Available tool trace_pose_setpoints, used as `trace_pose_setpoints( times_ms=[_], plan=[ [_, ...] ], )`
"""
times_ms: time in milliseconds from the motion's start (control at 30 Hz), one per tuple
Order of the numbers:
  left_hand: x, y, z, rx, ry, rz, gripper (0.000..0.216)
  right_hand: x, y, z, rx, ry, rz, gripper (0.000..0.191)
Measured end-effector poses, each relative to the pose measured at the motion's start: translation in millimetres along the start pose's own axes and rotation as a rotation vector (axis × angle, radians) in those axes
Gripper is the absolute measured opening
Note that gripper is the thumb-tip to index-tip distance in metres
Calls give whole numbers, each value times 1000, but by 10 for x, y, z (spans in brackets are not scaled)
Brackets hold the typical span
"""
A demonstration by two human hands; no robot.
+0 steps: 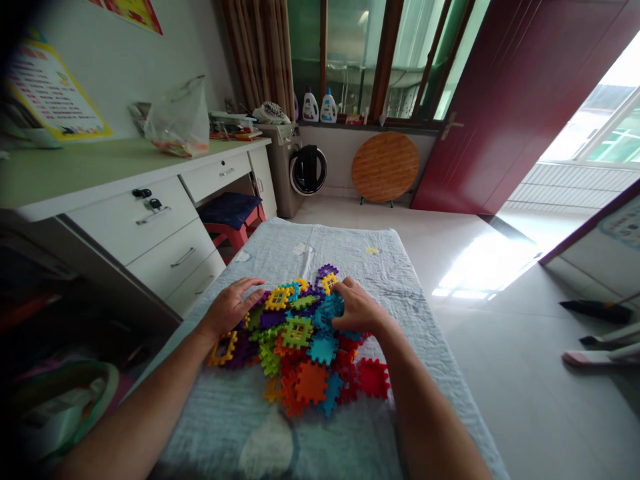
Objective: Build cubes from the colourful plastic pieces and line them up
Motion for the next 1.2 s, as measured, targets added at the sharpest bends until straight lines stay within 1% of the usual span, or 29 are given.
trace_pose_setpoints(
  times_ms=[100,200,267,367,433,500,600,700,733,800,867,933,1000,1100,1133,1200],
  plan=[
    [135,-14,33,37,-113,-99,43,88,-21,-152,-105,107,-33,49],
    [178,-43,97,90,-273,-156,44,320,7,-219,-164,177,-113,49],
    [160,-66,132,112,-402,-180,45,546,64,-172,-157,190,-188,52],
    [100,-105,205,158,-613,-224,50,872,183,-23,-119,174,-279,56],
    [51,-126,254,191,-732,-240,54,1026,261,84,-83,152,-315,56],
    [11,-135,279,208,-802,-237,57,1102,315,161,-43,143,-326,55],
    [-30,-137,289,230,-805,-206,56,1048,329,145,-32,147,-289,53],
    [-69,-127,256,228,-669,-146,51,846,268,29,-58,117,-213,58],
    [-85,-124,237,220,-608,-121,49,776,235,10,-42,109,-195,62],
    [-125,-122,213,213,-505,-76,48,670,152,26,31,103,-187,70],
    [-159,-128,218,227,-445,-46,50,609,55,91,120,93,-197,70],
    [-169,-135,232,239,-417,-34,50,560,-36,162,187,76,-192,59],
    [-161,-136,242,240,-403,-32,48,500,-100,195,204,81,-169,43],
    [-140,-130,248,230,-382,-25,47,368,-136,129,128,128,-137,22],
    [-136,-127,246,225,-373,-20,47,314,-138,86,90,142,-130,20],
    [-130,-119,238,217,-353,-14,47,178,-139,-19,5,160,-91,25]
  ],
)
Point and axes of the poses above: each hand's wrist, its own y-axis towards the middle knuckle, its own z-axis out of the palm, x = y × z, the point moved 9 cm from there along y, towards the middle knuckle
